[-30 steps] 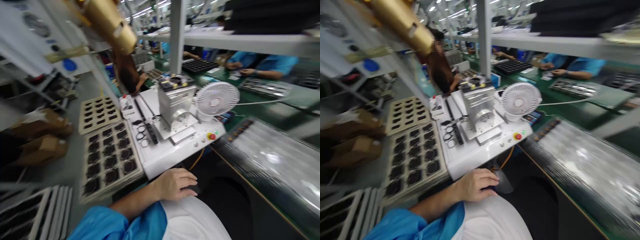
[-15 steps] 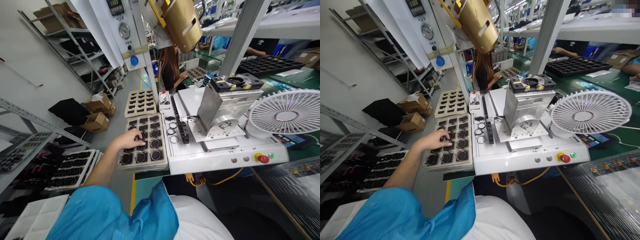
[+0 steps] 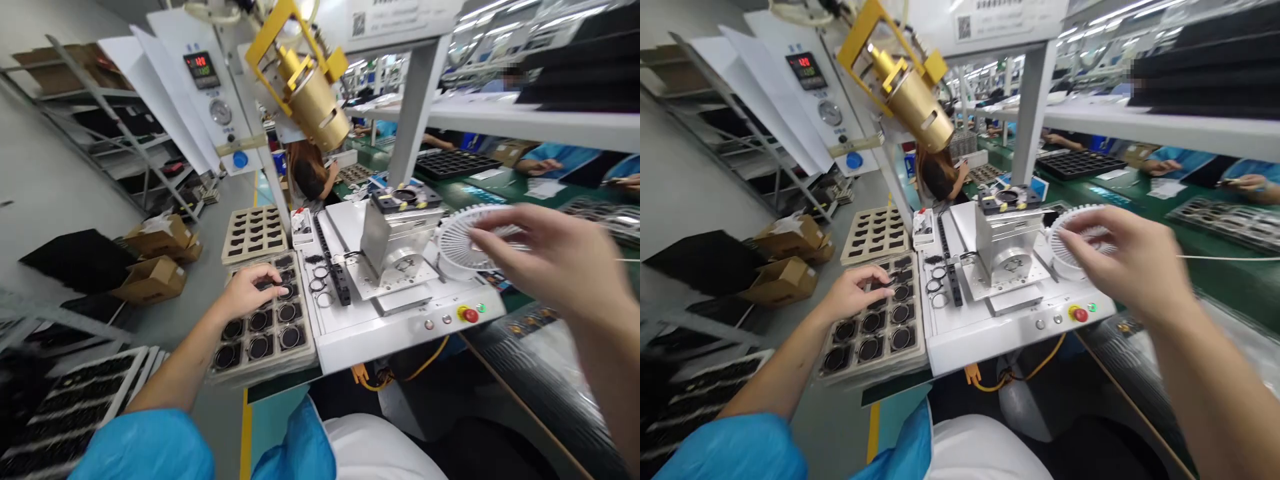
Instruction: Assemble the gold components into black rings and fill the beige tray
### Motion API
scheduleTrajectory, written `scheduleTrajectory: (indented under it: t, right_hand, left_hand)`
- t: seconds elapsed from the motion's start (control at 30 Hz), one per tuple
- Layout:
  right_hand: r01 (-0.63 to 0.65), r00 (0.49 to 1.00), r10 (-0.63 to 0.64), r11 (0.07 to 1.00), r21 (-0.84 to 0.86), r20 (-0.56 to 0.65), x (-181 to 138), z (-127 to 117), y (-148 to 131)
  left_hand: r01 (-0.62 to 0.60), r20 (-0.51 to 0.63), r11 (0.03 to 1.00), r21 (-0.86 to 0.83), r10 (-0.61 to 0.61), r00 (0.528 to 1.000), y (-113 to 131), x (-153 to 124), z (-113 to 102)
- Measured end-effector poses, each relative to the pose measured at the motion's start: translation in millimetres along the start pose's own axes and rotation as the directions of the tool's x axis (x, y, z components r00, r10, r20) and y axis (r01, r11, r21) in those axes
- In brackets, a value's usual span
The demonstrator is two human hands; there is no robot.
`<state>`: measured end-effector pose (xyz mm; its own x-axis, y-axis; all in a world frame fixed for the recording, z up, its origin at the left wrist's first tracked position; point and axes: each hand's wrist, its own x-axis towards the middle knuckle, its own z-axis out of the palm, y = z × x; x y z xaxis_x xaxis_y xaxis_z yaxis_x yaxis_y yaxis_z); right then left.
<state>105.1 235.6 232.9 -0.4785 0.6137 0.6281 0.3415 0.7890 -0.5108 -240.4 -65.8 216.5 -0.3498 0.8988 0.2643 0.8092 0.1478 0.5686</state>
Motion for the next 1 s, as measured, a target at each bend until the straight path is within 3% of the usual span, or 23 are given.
scheduleTrajectory:
  t: [0.13,0.3,0.37,0.4,0.53,0.63,0.7,0.83,0.9,1.0]
  right_hand:
    - [0.291,0.948,-0.296,0.955,0.064,0.112,80,26,-15]
    - [0.226,0.833,-0.247,0.969,0.102,0.496,136,39,-21]
    - [0.219,0.816,-0.265,0.964,0.150,0.514,138,37,-22]
    - [0.213,0.833,-0.273,0.961,0.176,0.482,136,36,-22]
    - [0.150,0.966,-0.210,0.928,0.340,0.149,111,32,-15]
    - [0.084,0.996,-0.090,0.860,0.504,-0.014,77,28,-7]
    - [0.036,0.999,-0.031,0.802,0.596,-0.019,48,24,-3]
    - [-0.077,0.997,0.075,0.730,0.680,0.032,-16,12,6]
    - [-0.140,0.989,0.139,0.717,0.682,0.057,-48,6,12]
    - [-0.251,0.961,0.265,0.694,0.675,0.085,-95,2,27]
  left_hand:
    - [-0.252,-0.114,0.968,-0.002,0.250,0.961,24,25,10]
    - [-0.436,-0.151,0.898,0.057,0.439,0.886,45,51,14]
    - [-0.510,-0.143,0.858,0.064,0.514,0.846,52,65,15]
    - [-0.550,-0.139,0.833,0.061,0.553,0.821,56,73,17]
    - [-0.674,-0.180,0.738,0.026,0.667,0.723,81,115,29]
    - [-0.729,-0.171,0.684,-0.011,0.717,0.675,104,157,40]
    - [-0.738,-0.099,0.675,-0.022,0.733,0.673,117,186,47]
    - [-0.697,0.184,0.717,-0.027,0.689,0.701,135,232,54]
    - [-0.661,0.288,0.748,-0.053,0.646,0.707,141,242,54]
    - [-0.594,0.338,0.802,-0.067,0.578,0.742,148,239,52]
